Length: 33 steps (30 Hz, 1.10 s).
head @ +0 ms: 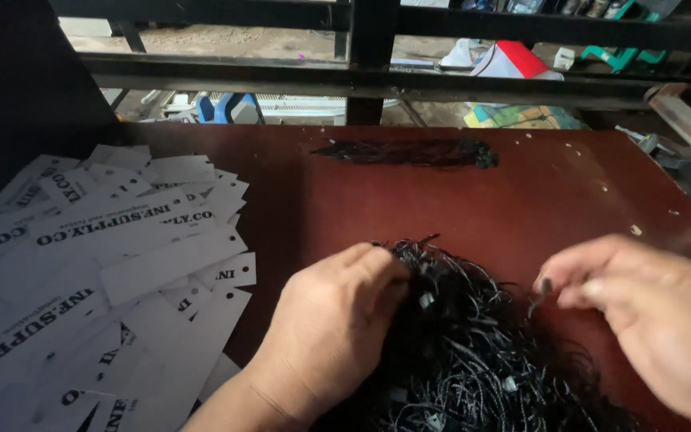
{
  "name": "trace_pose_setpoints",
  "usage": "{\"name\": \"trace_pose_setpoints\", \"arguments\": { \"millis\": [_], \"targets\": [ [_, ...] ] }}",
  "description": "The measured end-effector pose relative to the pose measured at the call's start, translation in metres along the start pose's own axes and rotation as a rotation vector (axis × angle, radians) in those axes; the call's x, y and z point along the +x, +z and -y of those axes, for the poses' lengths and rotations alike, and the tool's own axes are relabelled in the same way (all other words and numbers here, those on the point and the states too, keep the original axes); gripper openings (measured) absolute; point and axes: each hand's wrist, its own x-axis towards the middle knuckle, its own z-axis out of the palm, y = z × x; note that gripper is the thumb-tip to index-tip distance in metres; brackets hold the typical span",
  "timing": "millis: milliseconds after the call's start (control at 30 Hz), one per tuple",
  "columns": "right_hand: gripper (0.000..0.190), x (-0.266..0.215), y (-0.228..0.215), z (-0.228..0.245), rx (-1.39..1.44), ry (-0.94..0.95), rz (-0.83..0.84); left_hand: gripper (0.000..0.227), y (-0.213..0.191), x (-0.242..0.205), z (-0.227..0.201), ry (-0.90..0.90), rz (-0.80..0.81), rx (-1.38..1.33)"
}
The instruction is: Untangling and sorting individual black strings from a large pile on a workbench in a factory setting.
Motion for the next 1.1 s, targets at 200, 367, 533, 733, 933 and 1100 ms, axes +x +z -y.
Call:
{"name": "trace_pose_setpoints", "arguments": {
  "millis": [200,367,533,733,933,1100],
  "targets": [
    [0.03,-0.021,0.062,0.057,-0.41,0.092,-0.148,0.028,0.003,0.0,-0.011,0.093,-0.093,-0.181],
    [0.027,-0.03,0.092,0.065,-0.59,0.011,-0.062,0.031,-0.006,0.001,-0.025,0.216,-0.155,-0.252],
    [0.023,-0.029,0.099,0.073,-0.411,-0.153,-0.11,0.015,-0.022,0.012,-0.035,0.321,-0.312,-0.142],
    [0.038,-0.031,0.096,0.061,-0.344,-0.3,0.103,0.024,-0.009,0.016,-0.055,0.105,-0.338,-0.361],
    [0.04,-0.036,0.091,0.056,-0.398,-0.095,0.043,0.072,0.0,0.01,-0.054,-0.272,-0.203,-0.619],
    [0.021,-0.03,0.075,0.05,-0.556,-0.644,0.369,0.095,-0.01,0.007,-0.06,-0.204,-0.061,-0.489]
  ]
}}
